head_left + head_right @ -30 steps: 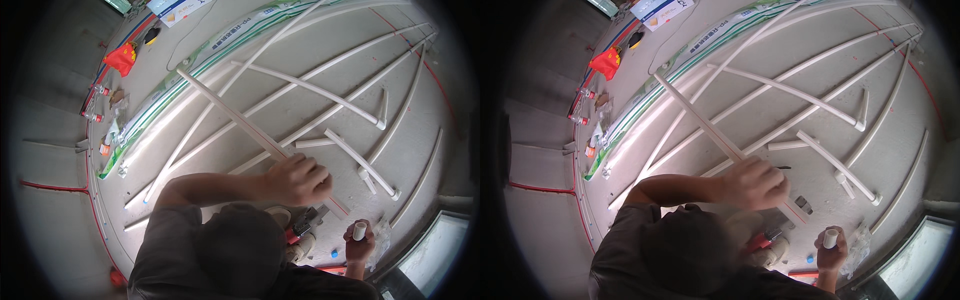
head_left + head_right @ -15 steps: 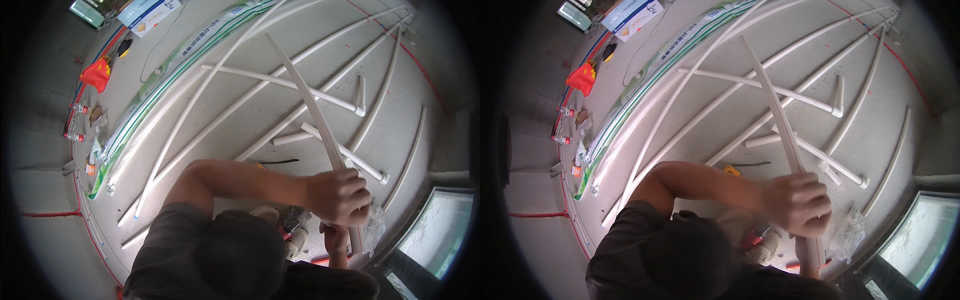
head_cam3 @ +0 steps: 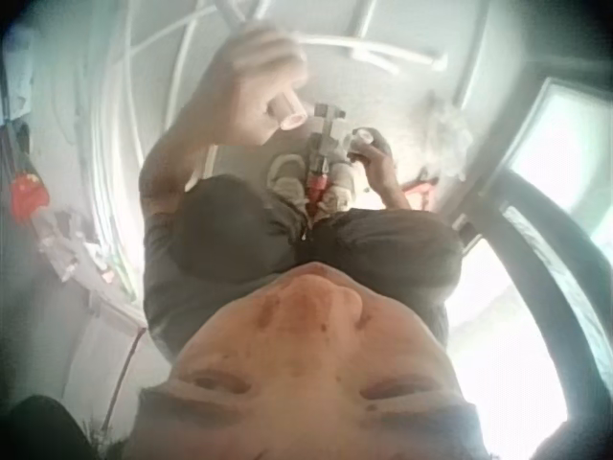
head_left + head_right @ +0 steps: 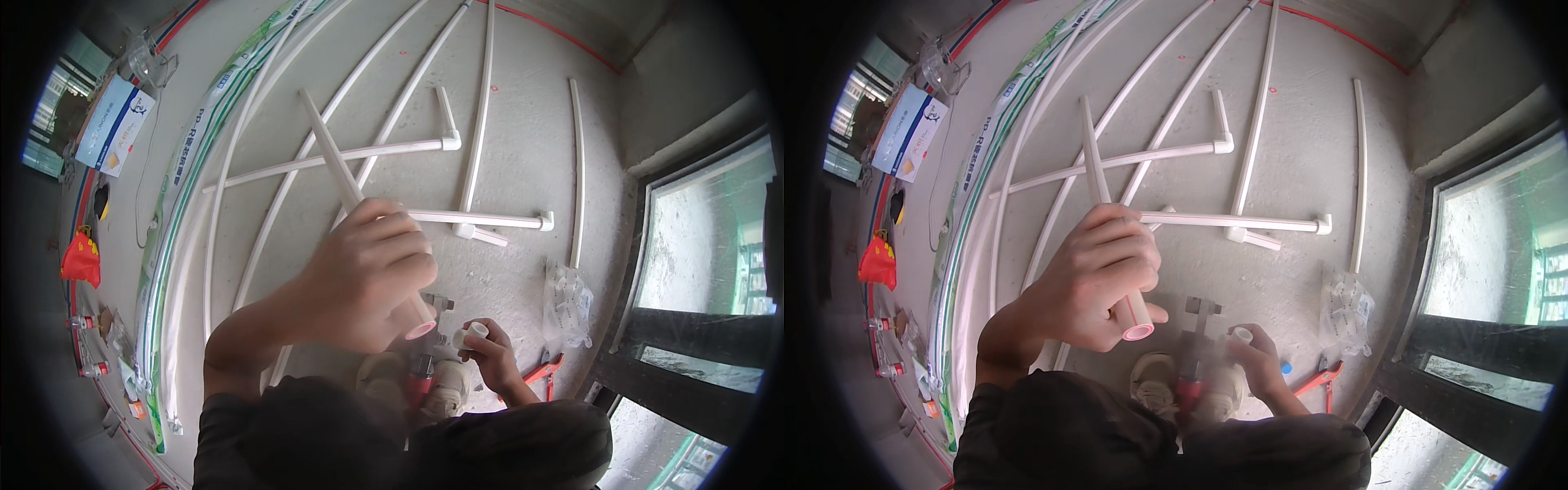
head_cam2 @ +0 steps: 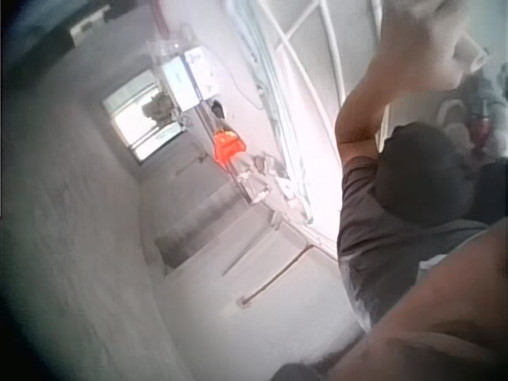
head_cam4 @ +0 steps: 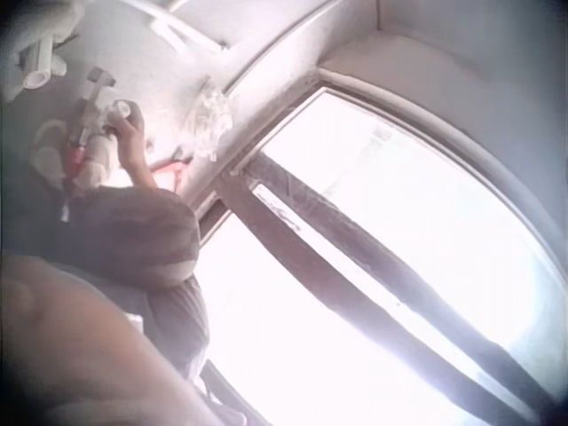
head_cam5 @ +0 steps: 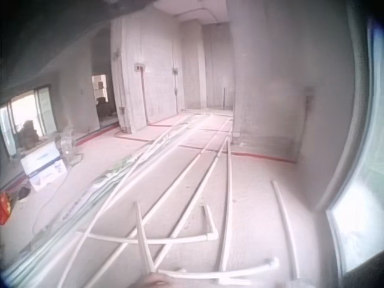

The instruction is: The person assembles white plastic pipes and fittings on the floor. They use a red pipe cutter to trim pipe ends and a red heat fusion tool to join pipes to elbow and T-joints, creating short pipe assemblies.

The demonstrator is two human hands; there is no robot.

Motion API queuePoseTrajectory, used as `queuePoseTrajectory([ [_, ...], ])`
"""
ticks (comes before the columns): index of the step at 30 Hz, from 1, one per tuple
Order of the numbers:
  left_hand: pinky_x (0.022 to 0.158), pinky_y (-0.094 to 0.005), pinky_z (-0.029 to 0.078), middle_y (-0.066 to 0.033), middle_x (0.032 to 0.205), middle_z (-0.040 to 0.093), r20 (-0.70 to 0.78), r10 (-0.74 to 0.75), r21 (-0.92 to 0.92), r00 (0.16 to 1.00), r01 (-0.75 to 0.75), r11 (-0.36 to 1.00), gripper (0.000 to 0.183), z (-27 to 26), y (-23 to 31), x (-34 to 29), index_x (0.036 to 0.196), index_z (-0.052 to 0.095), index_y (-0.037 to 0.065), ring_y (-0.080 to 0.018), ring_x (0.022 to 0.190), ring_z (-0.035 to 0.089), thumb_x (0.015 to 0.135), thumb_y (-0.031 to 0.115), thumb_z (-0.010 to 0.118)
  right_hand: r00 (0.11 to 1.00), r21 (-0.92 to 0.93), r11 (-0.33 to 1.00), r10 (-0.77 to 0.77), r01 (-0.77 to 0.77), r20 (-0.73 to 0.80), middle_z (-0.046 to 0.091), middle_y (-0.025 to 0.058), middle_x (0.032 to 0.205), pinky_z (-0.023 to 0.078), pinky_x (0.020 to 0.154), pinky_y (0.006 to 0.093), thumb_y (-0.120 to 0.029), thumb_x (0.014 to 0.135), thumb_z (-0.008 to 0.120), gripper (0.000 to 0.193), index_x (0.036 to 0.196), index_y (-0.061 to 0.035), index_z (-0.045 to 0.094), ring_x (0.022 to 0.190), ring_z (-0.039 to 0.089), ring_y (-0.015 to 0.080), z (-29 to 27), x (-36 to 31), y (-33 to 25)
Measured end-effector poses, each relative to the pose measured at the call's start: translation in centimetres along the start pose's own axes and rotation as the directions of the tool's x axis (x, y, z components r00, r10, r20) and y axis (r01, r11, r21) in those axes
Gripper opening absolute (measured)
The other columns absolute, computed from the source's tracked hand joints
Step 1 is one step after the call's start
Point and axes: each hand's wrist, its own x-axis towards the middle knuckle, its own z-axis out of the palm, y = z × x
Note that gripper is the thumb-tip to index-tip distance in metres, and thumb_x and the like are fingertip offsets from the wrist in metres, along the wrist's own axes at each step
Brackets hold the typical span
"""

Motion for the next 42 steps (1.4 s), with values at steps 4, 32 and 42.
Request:
queuePoseTrajectory([
  [4, 0.092, -0.0466, 0.047, -0.0052, 0.08, 0.057, 0.329, -0.157, -0.102, 0.931, 0.2, 0.974, 0.04, -1.5, 0.0, -1.1, 0.08, 0.056, 0.008, -0.0302, 0.08, 0.061, 0.059, 0.011, 0.09, 1.0, 0.012, 1.0, 0.005, -0.006, 0.03, 0.068, 0.007, 0.097, 0.052, 0.076, 0.0321, -0.004, 0.095, 0.067, 0.027, 0.121, 0.0007, 0.063, 0.084, 0.064, 0.0156, 0.8, -0.2, -0.3],
  [32, 0.079, -0.0423, 0.051, -0.0145, 0.09, 0.072, 0.932, -0.089, -0.037, 0.353, 0.336, 0.941, 0.028, 8.7, -5.9, 8.3, 0.103, 0.069, 0.003, -0.0322, 0.087, 0.069, 0.076, -0.002, 0.064, 0.977, 0.171, 0.978, -0.143, 0.116, 0.156, 0.069, 0.0135, 0.108, 0.06, 0.075, 0.0402, -0.032, 0.104, 0.065, 0.042, 0.132, -0.0028, 0.052, 0.085, 0.071, 0.0246, -1.0, -2.2, -1.9],
  [42, 0.082, -0.0407, 0.052, -0.0169, 0.098, 0.074, 0.92, -0.029, -0.126, 0.392, 0.364, 0.923, 0.047, 12.4, -7.7, 7.6, 0.115, 0.073, 0.003, -0.0314, 0.093, 0.07, 0.073, -0.011, 0.056, 0.995, 0.054, 0.994, -0.097, 0.097, -0.004, 0.07, 0.0092, 0.088, 0.049, 0.058, 0.0296, -0.028, 0.104, 0.069, 0.03, 0.12, -0.0031, 0.063, 0.065, 0.064, 0.0151, -3.4, -1.2, -1.2],
])
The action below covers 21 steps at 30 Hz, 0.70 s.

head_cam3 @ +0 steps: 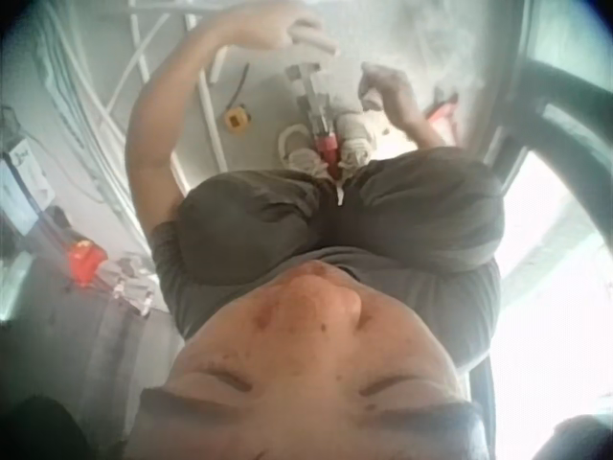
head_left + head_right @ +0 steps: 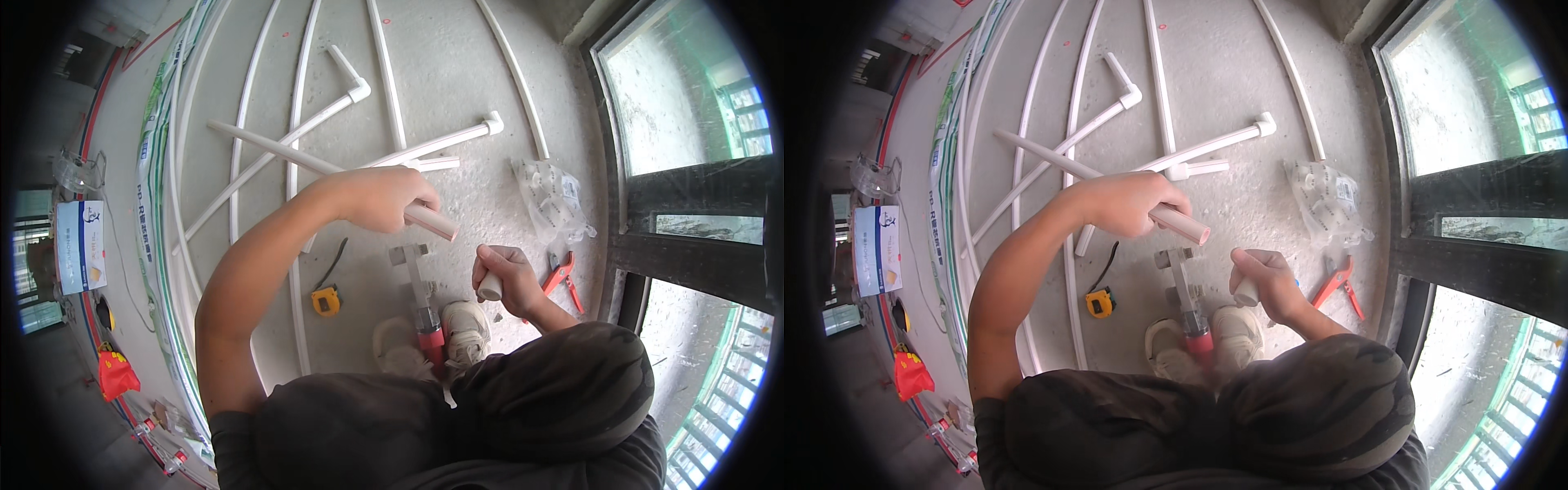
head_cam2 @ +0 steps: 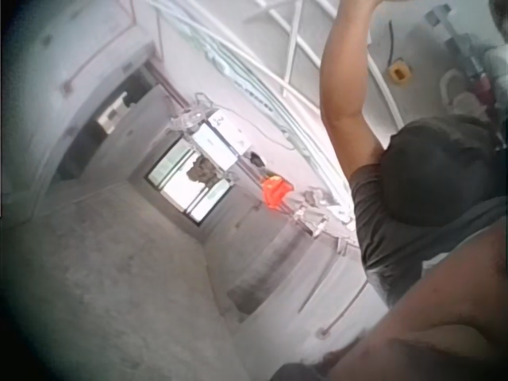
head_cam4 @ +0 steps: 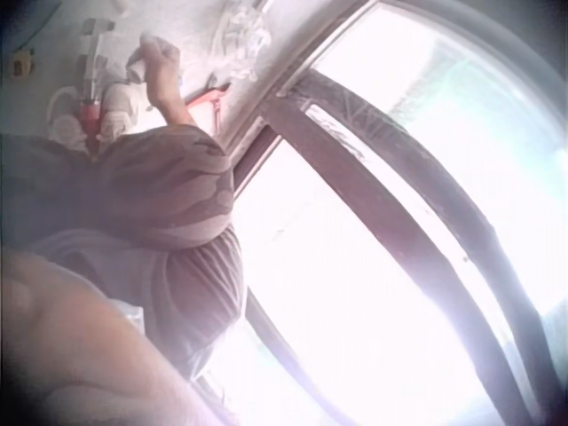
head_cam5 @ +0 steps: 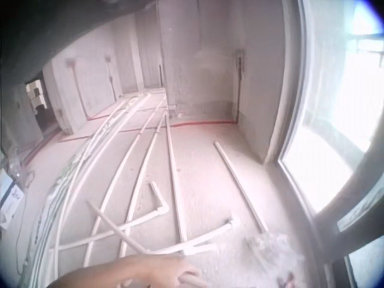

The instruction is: The person assembles white plastic pipes and fittings on the floor. They use a red pipe cutter to trim pipe ends and a red heat fusion tool to join pipes to elbow and T-joints, creating short pipe assemblies.

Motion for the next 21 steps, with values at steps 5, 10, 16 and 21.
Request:
queuePoseTrajectory([
  [5, 0.081, -0.0419, 0.052, -0.0183, 0.101, 0.074, 0.001, 0.014, -0.013, 1.0, -0.014, 1.0, 0.055, -0.5, 1.1, -0.4, 0.116, 0.073, 0.001, -0.0327, 0.095, 0.068, 0.069, -0.016, 0.051, 0.987, -0.266, 0.951, -0.142, 0.156, 0.069, 0.074, 0.0112, 0.103, 0.049, 0.065, 0.0239, -0.018, 0.101, 0.068, 0.05, 0.144, 0.0006, 0.052, 0.073, 0.061, 0.0082, 4.9, 0.3, -6.1],
  [10, 0.087, -0.043, 0.051, -0.0174, 0.105, 0.073, -0.066, -0.014, -0.02, 0.998, 0.013, 1.0, 0.058, -0.1, 0.9, -1.4, 0.119, 0.072, 0.002, -0.0338, 0.101, 0.067, 0.067, -0.017, 0.053, 0.975, -0.314, 0.926, -0.176, 0.21, 0.133, 0.073, 0.0163, 0.116, 0.053, 0.064, 0.0235, -0.018, 0.1, 0.068, 0.06, 0.151, 0.0024, 0.045, 0.07, 0.064, 0.009, 6.4, 1.0, -7.0],
  [16, 0.112, -0.0459, 0.044, -0.018, 0.128, 0.069, -0.316, 0.095, 0.176, 0.944, -0.04, 0.984, 0.075, 1.8, 1.5, -3.7, 0.14, 0.062, 0.005, -0.036, 0.128, 0.059, 0.068, -0.016, 0.06, 0.969, -0.21, 0.948, -0.217, 0.237, 0.114, 0.074, 0.0129, 0.12, 0.051, 0.069, 0.0235, -0.013, 0.101, 0.066, 0.051, 0.147, 0.0019, 0.05, 0.081, 0.061, 0.006, 7.7, 0.2, -8.2],
  [21, 0.125, -0.045, 0.032, -0.0192, 0.143, 0.063, -0.529, 0.219, 0.218, 0.82, -0.118, 0.969, 0.092, 1.6, 1.8, -4.7, 0.155, 0.048, 0.003, -0.0374, 0.14, 0.052, 0.066, -0.017, 0.061, 0.955, -0.245, 0.925, -0.263, 0.289, 0.135, 0.072, 0.0179, 0.119, 0.054, 0.064, 0.0235, -0.018, 0.099, 0.069, 0.053, 0.142, 0.0058, 0.048, 0.071, 0.065, 0.0098, 8.1, 0.3, -9.1],
])
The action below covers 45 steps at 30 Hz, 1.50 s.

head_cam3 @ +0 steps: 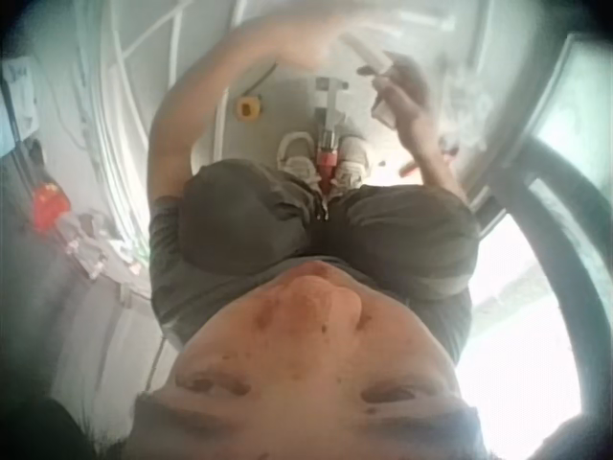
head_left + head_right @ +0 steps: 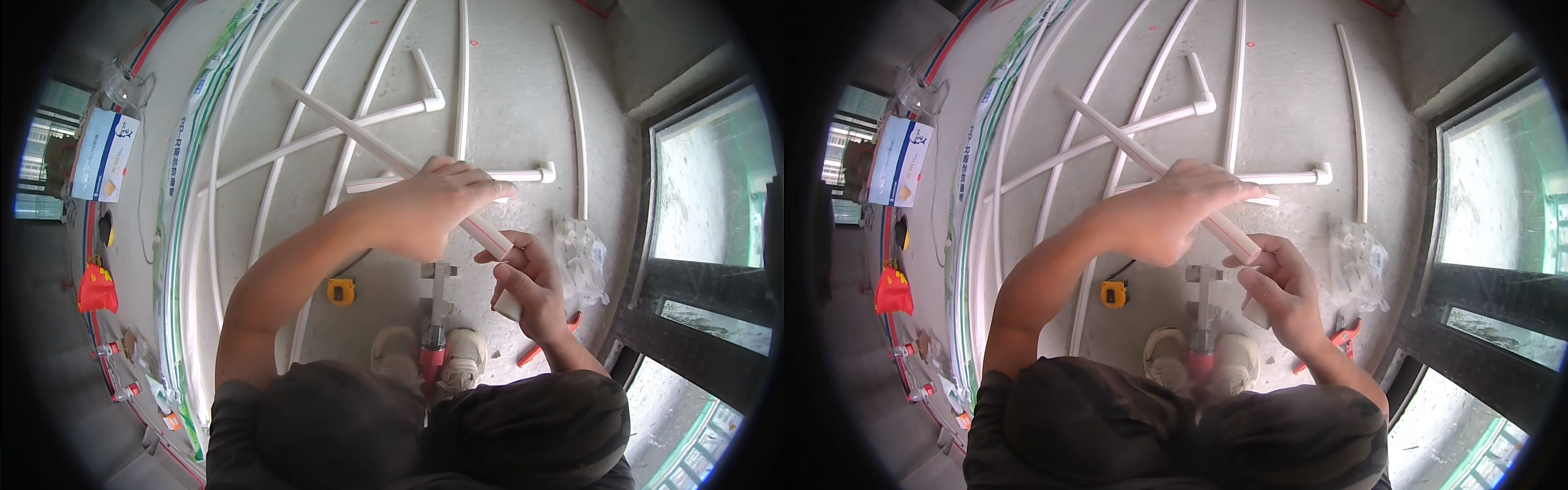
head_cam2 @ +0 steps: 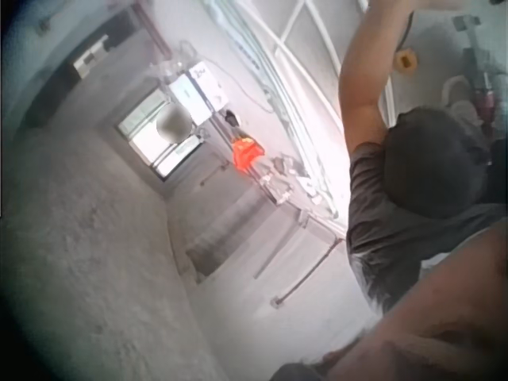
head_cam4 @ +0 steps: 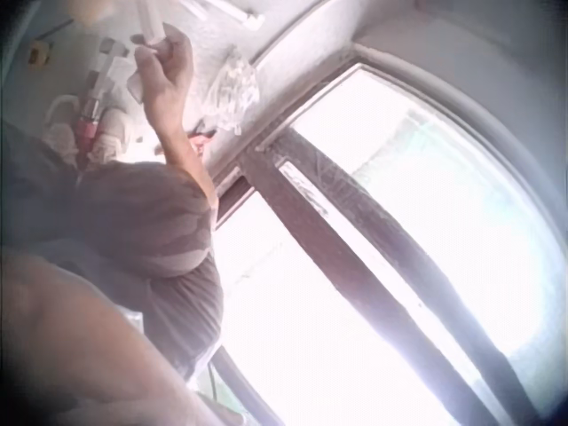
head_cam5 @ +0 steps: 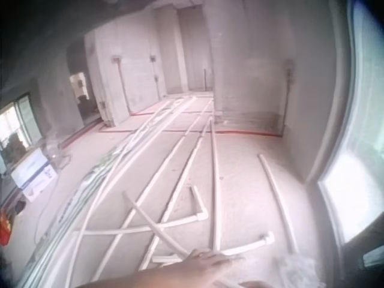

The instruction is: The person assembles white plastic pipes and fittings on the floor. They use a red pipe cutter to trim pipe ends and a red heat fusion tool to join pipes to elbow and T-joints, creating short pipe assemblies.

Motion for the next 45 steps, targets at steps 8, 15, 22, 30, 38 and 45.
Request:
queuePoseTrajectory([
  [8, 0.117, -0.0446, 0.039, -0.0159, 0.131, 0.067, 0.027, 0.028, 0.021, 0.999, -0.029, 0.999, 0.072, -2.3, -0.2, 0.2, 0.147, 0.061, 0.011, -0.0344, 0.127, 0.061, 0.078, -0.006, 0.075, 0.997, 0.033, 0.999, 0.041, -0.043, 0.058, 0.07, 0.011, 0.126, 0.051, 0.095, 0.0307, -0.011, 0.103, 0.068, 0.044, 0.142, 0.0015, 0.053, 0.112, 0.062, 0.0124, -0.3, 0.2, -2.0],
  [15, 0.076, -0.0456, 0.052, -0.018, 0.089, 0.071, 0.281, -0.231, -0.074, 0.931, 0.261, 0.963, 0.035, -0.5, 0.1, 2.5, 0.104, 0.074, 0.004, -0.0368, 0.086, 0.069, 0.095, 0.037, 0.078, 0.999, 0.071, 0.997, -0.017, 0.019, -0.031, 0.072, 0.0112, 0.102, 0.054, 0.064, 0.026, -0.038, 0.107, 0.062, 0.051, 0.137, 0.0031, 0.056, 0.073, 0.064, 0.0113, -1.8, -0.1, 1.1],
  [22, 0.066, -0.0497, 0.045, -0.0198, 0.072, 0.062, 0.048, -0.4, 0.154, 0.915, 0.388, 0.909, 0.045, 2.4, 0.6, -1.6, 0.09, 0.062, 0.0, -0.0437, 0.071, 0.06, 0.099, 0.043, 0.072, 0.968, -0.062, 0.971, 0.221, -0.229, -0.119, 0.07, 0.0066, 0.081, 0.05, 0.063, 0.0269, -0.026, 0.11, 0.059, 0.034, 0.133, -0.002, 0.065, 0.069, 0.062, 0.0113, -4.5, -2.5, 6.2],
  [30, 0.068, -0.0422, 0.042, -0.0173, 0.072, 0.054, 0.317, -0.632, -0.249, 0.708, 0.705, 0.665, 0.043, 4.6, 0.7, -4.8, 0.095, 0.063, -0.004, -0.0299, 0.069, 0.043, 0.105, 0.038, 0.065, 0.992, -0.548, 0.827, -0.108, 0.128, 0.068, 0.067, 0.0101, 0.081, 0.054, 0.066, 0.0363, -0.015, 0.1, 0.072, 0.055, 0.149, -0.0036, 0.05, 0.068, 0.068, 0.025, -1.9, 0.4, 5.7],
  [38, 0.076, -0.0455, 0.052, -0.017, 0.093, 0.065, -0.131, -0.439, 0.026, 0.889, 0.446, 0.895, 0.045, 3.4, 2.5, -9.5, 0.135, 0.063, 0.0, -0.0336, 0.074, 0.061, 0.094, 0.016, 0.077, 0.879, 0.043, 0.884, 0.455, -0.465, 0.147, 0.062, 0.0084, 0.115, 0.06, 0.082, 0.034, -0.03, 0.109, 0.056, 0.039, 0.136, -0.0032, 0.061, 0.102, 0.065, 0.0178, -3.2, 1.3, 7.3],
  [45, 0.054, -0.0334, 0.048, -0.0075, 0.08, 0.054, 0.056, 0.095, 0.195, 0.994, -0.104, 0.975, 0.067, -3.6, 7.6, -10.2, 0.145, 0.061, -0.002, -0.0217, 0.066, 0.059, 0.086, 0.022, 0.081, 0.886, -0.139, 0.904, 0.424, -0.404, 0.184, 0.063, 0.0043, 0.108, 0.052, 0.088, 0.0289, -0.019, 0.103, 0.061, 0.041, 0.138, 0.0025, 0.061, 0.097, 0.061, 0.0141, -4.1, -0.1, 10.3],
])
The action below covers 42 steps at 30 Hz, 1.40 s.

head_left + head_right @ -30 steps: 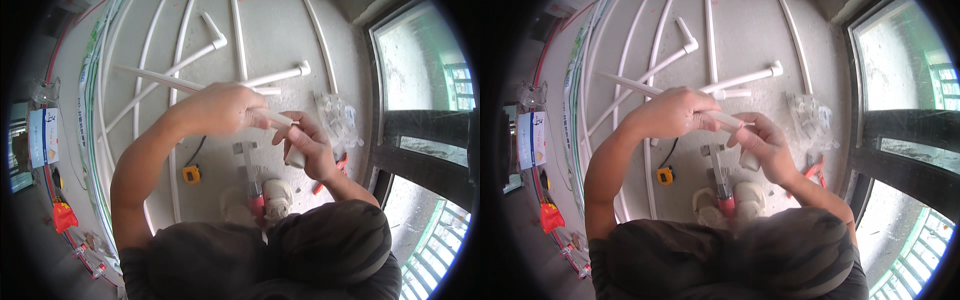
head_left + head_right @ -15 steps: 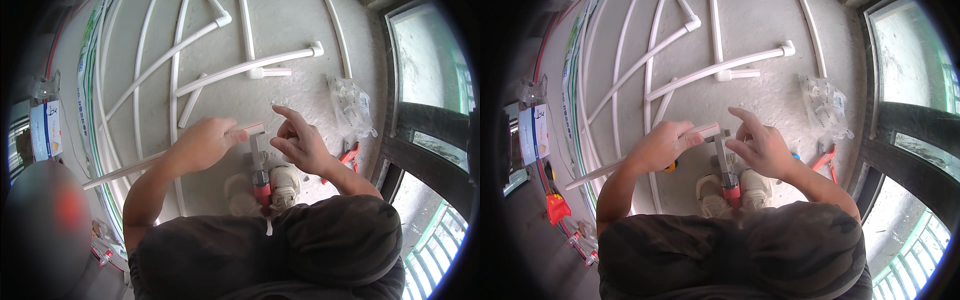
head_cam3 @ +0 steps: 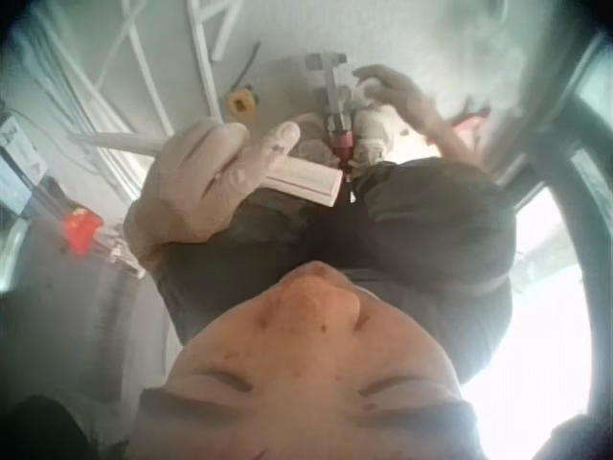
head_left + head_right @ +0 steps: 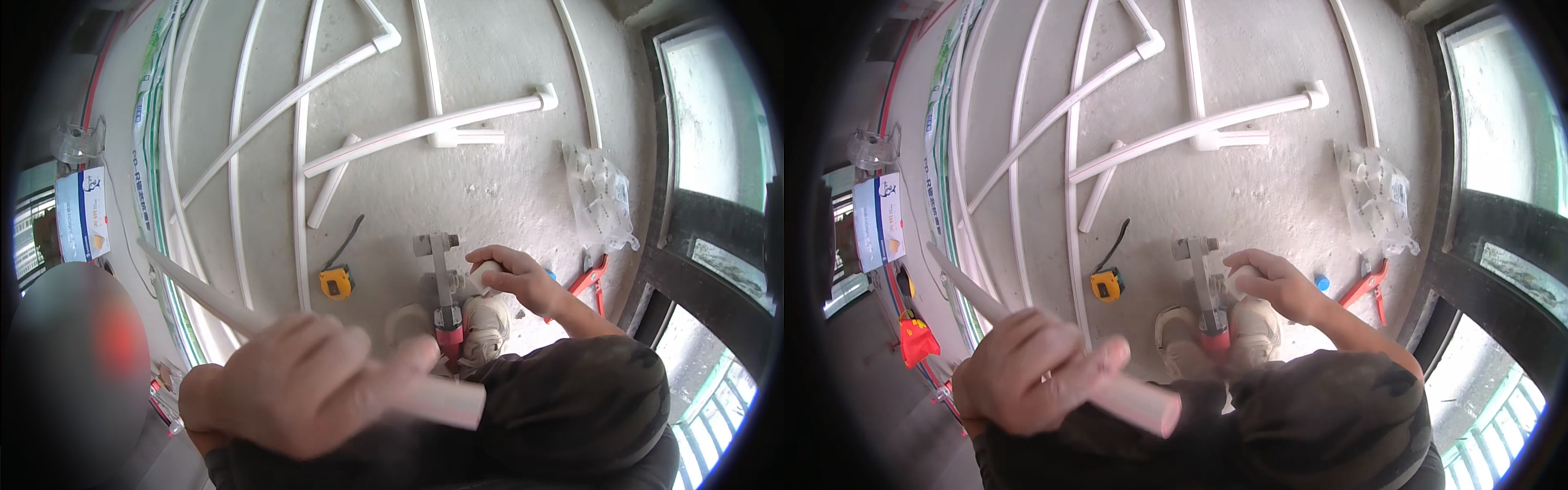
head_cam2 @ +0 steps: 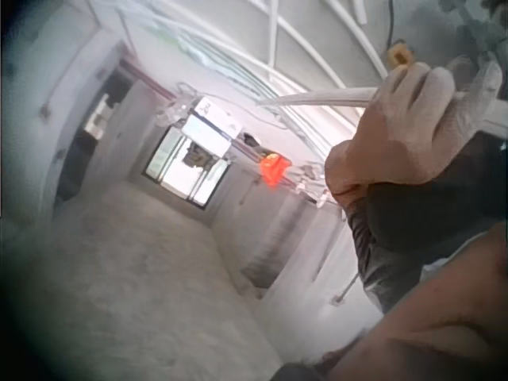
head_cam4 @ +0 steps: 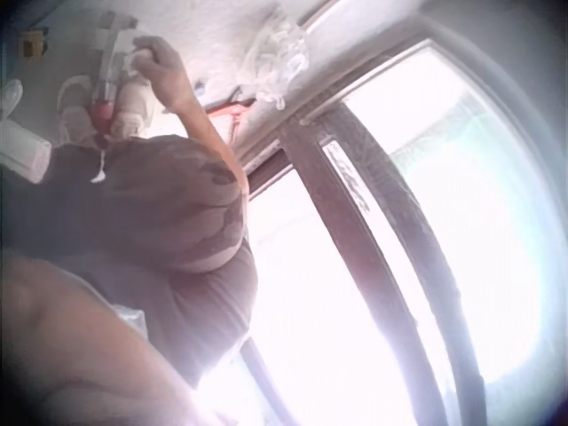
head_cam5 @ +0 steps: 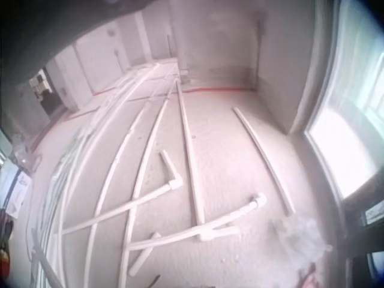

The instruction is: The person assembles white plastic pipes and fittings on the floor. They use a red pipe cutter to trim pipe ends and a red heat fusion tool to join pipes to elbow and T-joints, creating short pipe assemblies.

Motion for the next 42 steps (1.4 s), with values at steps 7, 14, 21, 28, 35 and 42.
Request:
queuePoseTrajectory([
  [7, 0.05, -0.0316, 0.047, -0.005, 0.07, 0.056, -0.27, -0.225, -0.032, 0.936, 0.225, 0.974, 0.047, 1.2, 5.6, 0.7, 0.122, 0.074, 0.012, -0.0194, 0.053, 0.054, 0.076, 0.012, 0.087, 0.992, 0.035, 0.998, 0.052, -0.049, -0.112, 0.067, 0.0094, 0.1, 0.053, 0.086, 0.0316, -0.033, 0.109, 0.059, 0.042, 0.13, 0.0027, 0.061, 0.092, 0.068, 0.0165, 0.8, -0.8, 0.2],
  [14, 0.062, -0.0403, 0.055, -0.0167, 0.11, 0.076, 0.127, -0.251, -0.313, 0.96, 0.279, 0.908, 0.057, 1.6, 3.0, -1.8, 0.139, 0.066, 0.002, -0.034, 0.075, 0.071, 0.086, 0.015, 0.081, 0.989, 0.105, 0.994, 0.054, -0.04, -0.141, 0.07, 0.0094, 0.103, 0.05, 0.063, 0.0272, -0.039, 0.113, 0.054, 0.044, 0.13, 0.001, 0.057, 0.071, 0.059, 0.0113, -0.4, -3.5, 2.4],
  [21, 0.082, -0.0504, 0.052, -0.0194, 0.098, 0.072, 0.372, -0.688, -0.131, 0.623, 0.769, 0.626, 0.036, 16.9, -3.2, -6.7, 0.116, 0.068, 0.002, -0.0415, 0.093, 0.069, 0.108, 0.036, 0.058, 0.987, 0.1, 0.984, 0.155, -0.151, -0.033, 0.067, 0.0043, 0.097, 0.051, 0.065, 0.0278, -0.039, 0.111, 0.061, 0.043, 0.123, 0.0021, 0.064, 0.079, 0.064, 0.011, -0.5, -0.3, 8.7],
  [28, 0.078, -0.0517, 0.052, -0.0183, 0.091, 0.072, 0.371, -0.66, -0.083, 0.653, 0.731, 0.677, 0.04, 22.7, -4.7, -7.2, 0.095, 0.064, 0.003, -0.0402, 0.088, 0.07, 0.107, 0.041, 0.059, 0.987, 0.092, 0.984, 0.147, -0.153, 0.068, 0.07, 0.0087, 0.102, 0.051, 0.066, 0.0274, -0.045, 0.112, 0.056, 0.051, 0.129, 0.0026, 0.062, 0.076, 0.063, 0.0121, -0.5, 1.0, 8.5],
  [35, 0.07, -0.0529, 0.05, -0.0193, 0.086, 0.07, 0.31, -0.742, -0.126, 0.595, 0.799, 0.588, 0.036, 24.5, -5.6, -8.6, 0.093, 0.061, 0.003, -0.0431, 0.081, 0.068, 0.103, 0.036, 0.065, 0.997, -0.019, 0.997, 0.071, -0.071, 0.004, 0.068, 0.0065, 0.101, 0.05, 0.078, 0.0302, -0.023, 0.103, 0.056, 0.032, 0.125, -0.0009, 0.063, 0.084, 0.062, 0.014, -2.0, 0.5, 6.3],
  [42, 0.069, -0.0497, 0.052, -0.0168, 0.082, 0.071, 0.327, -0.767, -0.175, 0.553, 0.833, 0.526, 0.034, 24.8, -5.2, -8.9, 0.096, 0.063, 0.004, -0.04, 0.077, 0.07, 0.107, 0.037, 0.061, 0.995, -0.2, 0.975, 0.095, -0.1, -0.034, 0.062, 0.002, 0.078, 0.044, 0.066, 0.0283, -0.02, 0.091, 0.055, 0.038, 0.117, 0.003, 0.07, 0.074, 0.057, 0.0099, -1.1, 0.7, 3.2],
])
